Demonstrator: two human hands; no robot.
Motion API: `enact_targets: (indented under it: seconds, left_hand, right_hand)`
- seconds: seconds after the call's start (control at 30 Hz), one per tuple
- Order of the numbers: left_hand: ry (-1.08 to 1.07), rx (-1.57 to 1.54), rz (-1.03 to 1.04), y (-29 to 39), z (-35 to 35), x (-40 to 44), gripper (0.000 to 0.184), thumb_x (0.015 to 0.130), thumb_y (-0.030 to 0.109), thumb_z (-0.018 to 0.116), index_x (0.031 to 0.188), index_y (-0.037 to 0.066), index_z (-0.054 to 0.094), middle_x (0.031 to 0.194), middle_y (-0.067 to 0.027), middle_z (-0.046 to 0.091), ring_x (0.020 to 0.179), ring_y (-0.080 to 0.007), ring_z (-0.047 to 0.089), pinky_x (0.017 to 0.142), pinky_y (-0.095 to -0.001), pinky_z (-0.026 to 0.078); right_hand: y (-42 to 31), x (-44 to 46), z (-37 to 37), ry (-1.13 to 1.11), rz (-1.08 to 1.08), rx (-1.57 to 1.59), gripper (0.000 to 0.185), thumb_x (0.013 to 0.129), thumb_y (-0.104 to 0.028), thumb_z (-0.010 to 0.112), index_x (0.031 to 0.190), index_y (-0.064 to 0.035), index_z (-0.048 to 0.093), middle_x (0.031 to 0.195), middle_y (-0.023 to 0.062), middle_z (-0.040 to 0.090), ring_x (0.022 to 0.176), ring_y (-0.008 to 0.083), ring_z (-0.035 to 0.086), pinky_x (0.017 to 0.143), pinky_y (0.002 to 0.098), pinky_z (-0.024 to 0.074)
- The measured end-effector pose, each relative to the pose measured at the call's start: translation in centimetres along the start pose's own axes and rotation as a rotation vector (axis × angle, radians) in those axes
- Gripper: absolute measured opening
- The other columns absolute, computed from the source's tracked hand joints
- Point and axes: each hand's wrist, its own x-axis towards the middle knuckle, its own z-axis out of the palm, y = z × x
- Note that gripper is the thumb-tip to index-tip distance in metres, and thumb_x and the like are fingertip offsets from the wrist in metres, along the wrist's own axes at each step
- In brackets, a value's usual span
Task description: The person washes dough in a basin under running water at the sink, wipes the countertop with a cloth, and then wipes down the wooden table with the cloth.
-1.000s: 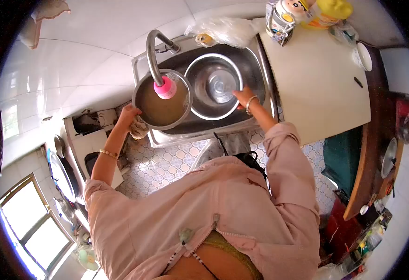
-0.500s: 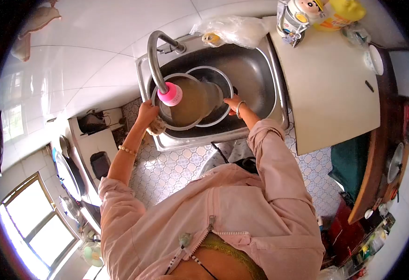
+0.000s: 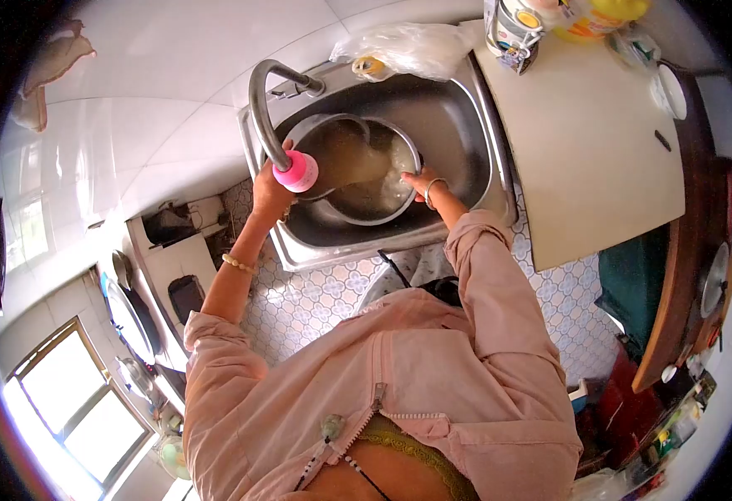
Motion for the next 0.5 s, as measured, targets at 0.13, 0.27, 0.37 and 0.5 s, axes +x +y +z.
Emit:
enact_targets:
  seconds: [0.13, 0.27, 0.37, 0.5]
  left_hand:
    - [0.094, 0.024, 0.143, 2.1, -0.7, -0.2, 0.036, 0.073, 0.005, 0.051, 0.106, 0.016, 0.051, 0.083, -0.0119, 0.057, 0.062, -0.0339, 0.057, 0.055, -0.0423, 0.046]
    - [0.163, 0.109, 0.370, 1.1, -0.2, 0.2, 0.033, 0.069, 0.005, 0.054, 0.102, 0.010, 0.053, 0.067, -0.0102, 0.056, 0.058, -0.0306, 0.056, 0.054, -0.0405, 0.045]
    - [0.211, 0.227, 0.460, -0.7, 0.7, 0.1, 0.036, 0.068, 0.004, 0.058, 0.103, 0.009, 0.055, 0.104, -0.0104, 0.056, 0.070, -0.0218, 0.060, 0.053, -0.0293, 0.049]
    - [0.278, 0.165, 0.551, 0.2, -0.1, -0.2, 0.035, 0.066, 0.006, 0.062, 0.101, 0.008, 0.057, 0.101, -0.0104, 0.057, 0.071, -0.0234, 0.059, 0.056, -0.0303, 0.049]
  right_hand:
    - [0.6, 1.2, -0.3, 0.065, 0.026, -0.019, 0.053, 0.070, -0.037, 0.063, 0.109, -0.0056, 0.045, 0.089, 0.0071, 0.055, 0.070, 0.0176, 0.054, 0.053, 0.0296, 0.0493]
    - [-0.7, -0.2, -1.1, 0.282, -0.526, -0.342, 0.068, 0.067, -0.025, 0.067, 0.121, -0.0002, 0.034, 0.115, 0.0186, 0.045, 0.098, 0.0325, 0.048, 0.085, 0.0361, 0.0404]
    - [-4.5, -5.2, -1.4, 0.433, -0.805, -0.469, 0.073, 0.064, -0.020, 0.067, 0.125, -0.0029, 0.030, 0.121, 0.0189, 0.040, 0.108, 0.0333, 0.041, 0.092, 0.0360, 0.0350]
    - [-8.9, -9.5, -1.4, 0.302, -1.122, -0.454, 0.079, 0.062, -0.013, 0.068, 0.128, -0.0052, 0.026, 0.122, 0.0191, 0.039, 0.113, 0.0339, 0.037, 0.093, 0.0364, 0.0342]
